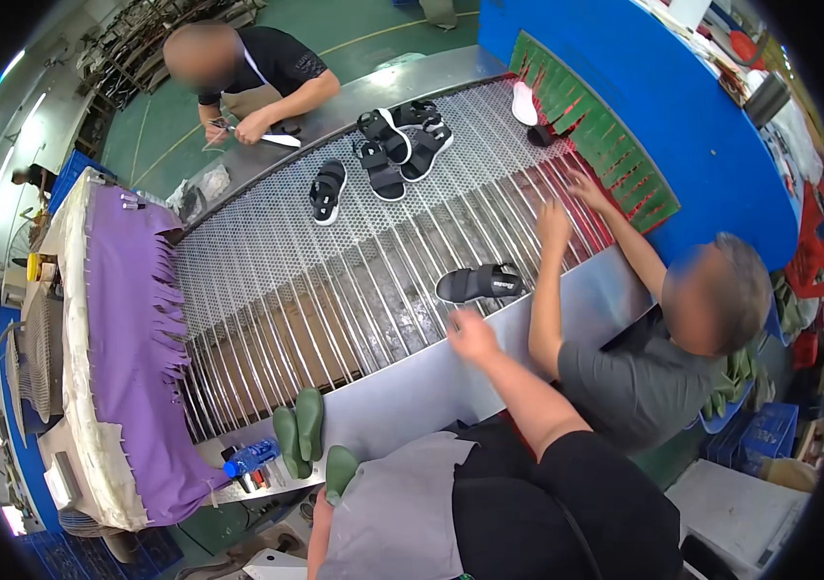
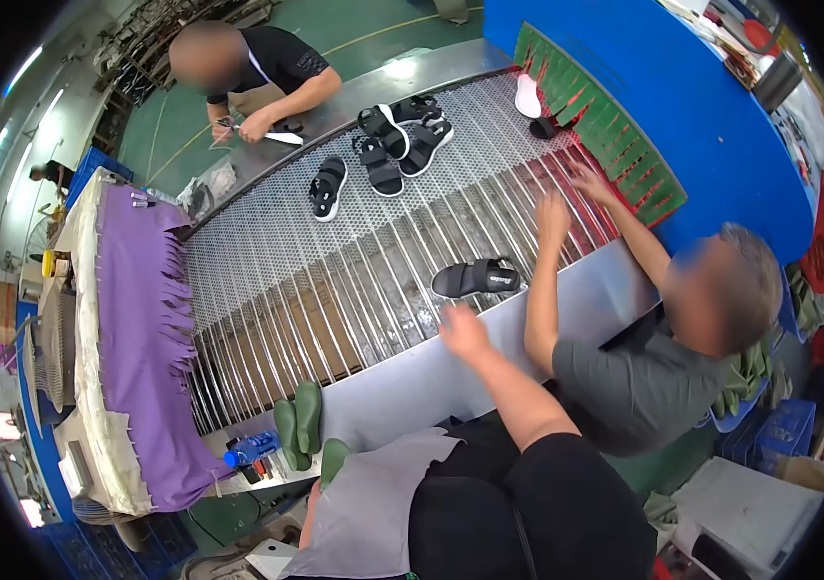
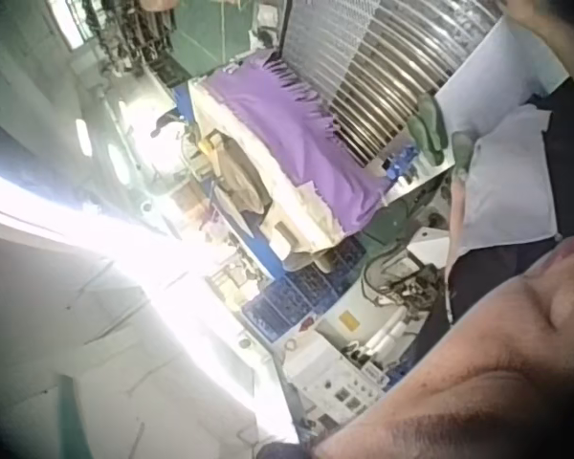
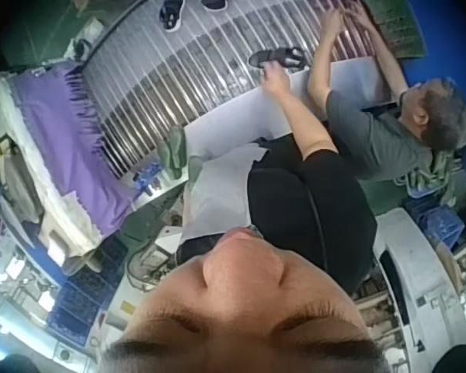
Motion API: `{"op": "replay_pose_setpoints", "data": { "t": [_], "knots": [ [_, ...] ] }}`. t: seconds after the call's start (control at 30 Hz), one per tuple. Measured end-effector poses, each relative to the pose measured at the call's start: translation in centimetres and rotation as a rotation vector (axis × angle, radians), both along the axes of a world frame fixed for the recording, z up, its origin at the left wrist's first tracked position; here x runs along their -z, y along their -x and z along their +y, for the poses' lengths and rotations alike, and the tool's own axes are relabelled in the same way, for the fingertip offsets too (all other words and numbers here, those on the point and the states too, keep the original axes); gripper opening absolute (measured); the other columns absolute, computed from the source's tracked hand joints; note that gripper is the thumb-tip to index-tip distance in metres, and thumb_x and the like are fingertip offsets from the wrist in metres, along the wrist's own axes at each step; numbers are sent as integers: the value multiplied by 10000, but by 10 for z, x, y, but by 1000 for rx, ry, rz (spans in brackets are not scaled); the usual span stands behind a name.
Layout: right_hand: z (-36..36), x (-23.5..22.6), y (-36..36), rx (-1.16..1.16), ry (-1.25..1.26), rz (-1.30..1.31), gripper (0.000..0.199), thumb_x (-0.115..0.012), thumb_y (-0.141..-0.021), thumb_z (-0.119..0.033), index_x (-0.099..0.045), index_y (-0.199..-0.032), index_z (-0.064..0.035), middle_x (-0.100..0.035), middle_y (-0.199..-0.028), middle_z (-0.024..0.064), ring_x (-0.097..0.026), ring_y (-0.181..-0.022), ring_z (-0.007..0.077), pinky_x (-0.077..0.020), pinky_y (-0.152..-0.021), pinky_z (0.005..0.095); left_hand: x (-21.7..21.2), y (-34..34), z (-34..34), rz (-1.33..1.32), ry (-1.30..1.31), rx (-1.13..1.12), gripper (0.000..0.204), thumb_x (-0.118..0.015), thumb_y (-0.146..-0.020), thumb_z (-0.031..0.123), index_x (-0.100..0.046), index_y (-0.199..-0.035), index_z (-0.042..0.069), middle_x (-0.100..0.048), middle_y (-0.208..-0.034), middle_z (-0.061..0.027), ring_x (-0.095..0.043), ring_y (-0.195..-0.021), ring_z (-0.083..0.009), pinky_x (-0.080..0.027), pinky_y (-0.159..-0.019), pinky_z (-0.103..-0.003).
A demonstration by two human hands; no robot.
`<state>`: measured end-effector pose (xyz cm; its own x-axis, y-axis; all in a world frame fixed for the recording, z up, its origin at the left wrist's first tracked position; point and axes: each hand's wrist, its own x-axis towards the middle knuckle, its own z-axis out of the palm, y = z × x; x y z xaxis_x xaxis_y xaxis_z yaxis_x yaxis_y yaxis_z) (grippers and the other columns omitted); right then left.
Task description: The recorder is using a pre-shaping pressing machine to form shoes and then placing them onto a conveyor belt.
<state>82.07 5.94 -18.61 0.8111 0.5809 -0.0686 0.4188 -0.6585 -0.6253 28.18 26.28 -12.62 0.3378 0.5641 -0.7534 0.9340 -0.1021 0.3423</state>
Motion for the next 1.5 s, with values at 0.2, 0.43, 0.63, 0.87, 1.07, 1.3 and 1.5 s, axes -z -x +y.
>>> {"op": "replay_pose_setpoints", "data": {
  "t": [0.2,0.43,0.63,0.87,1.07,1.3,1.5],
  "knots": [
    [-14,17,-121,-8,465,-657,372,-673,-828,-263,-669,-1184,-154,-582,-1272,135,-625,-995,326,-490,-872,472,44,86,-15,-92,13,-53,693,-722,-852,330,-476,-1437,52,-618,-1319,-187,-602,-1194,-316,-465,-981,-352],
    [23,-4,-148,-566,787,-522,346,-727,-784,-264,-707,-1112,-153,-665,-1145,132,-643,-964,328,-497,-857,455,49,72,-33,-118,-34,-185,694,-731,-845,316,-481,-1431,41,-617,-1320,-182,-610,-1186,-309,-468,-977,-346],
    [81,-100,-68,-535,526,90,227,-730,-811,-297,-733,-951,-118,-726,-890,95,-662,-779,288,-534,-738,431,-20,29,-70,-178,-117,-292,678,-740,-836,297,-502,-1412,30,-624,-1306,-188,-612,-1183,-316,-469,-983,-349],
    [84,-26,99,-204,115,1035,294,-688,-860,-351,-727,-930,-68,-677,-720,94,-633,-667,247,-551,-672,393,-61,-31,-57,-251,-83,-311,757,-806,-716,225,-531,-1397,44,-661,-1258,-178,-651,-1114,-316,-507,-949,-373],
    [79,-26,167,-345,38,948,351,-692,-876,-363,-696,-998,-35,-669,-759,122,-628,-684,231,-547,-697,358,-73,-35,-54,-153,-164,-201,724,-770,-701,170,-561,-1391,104,-703,-1190,-138,-670,-1066,-321,-521,-921,-366],
    [62,31,111,-305,160,260,395,-644,-898,-284,-615,-1194,-24,-684,-951,179,-669,-856,318,-533,-797,390,-54,-26,-51,-177,-168,-1,714,-756,-678,129,-587,-1372,138,-719,-1175,-109,-679,-1042,-327,-529,-895,-365],
    [55,75,122,-469,234,469,504,-622,-887,-226,-509,-1340,-38,-678,-1024,205,-654,-992,383,-508,-882,431,-42,-46,-51,-270,-72,-12,680,-761,-670,119,-613,-1333,120,-704,-1144,-145,-656,-1037,-347,-527,-901,-383]
  ]
}}
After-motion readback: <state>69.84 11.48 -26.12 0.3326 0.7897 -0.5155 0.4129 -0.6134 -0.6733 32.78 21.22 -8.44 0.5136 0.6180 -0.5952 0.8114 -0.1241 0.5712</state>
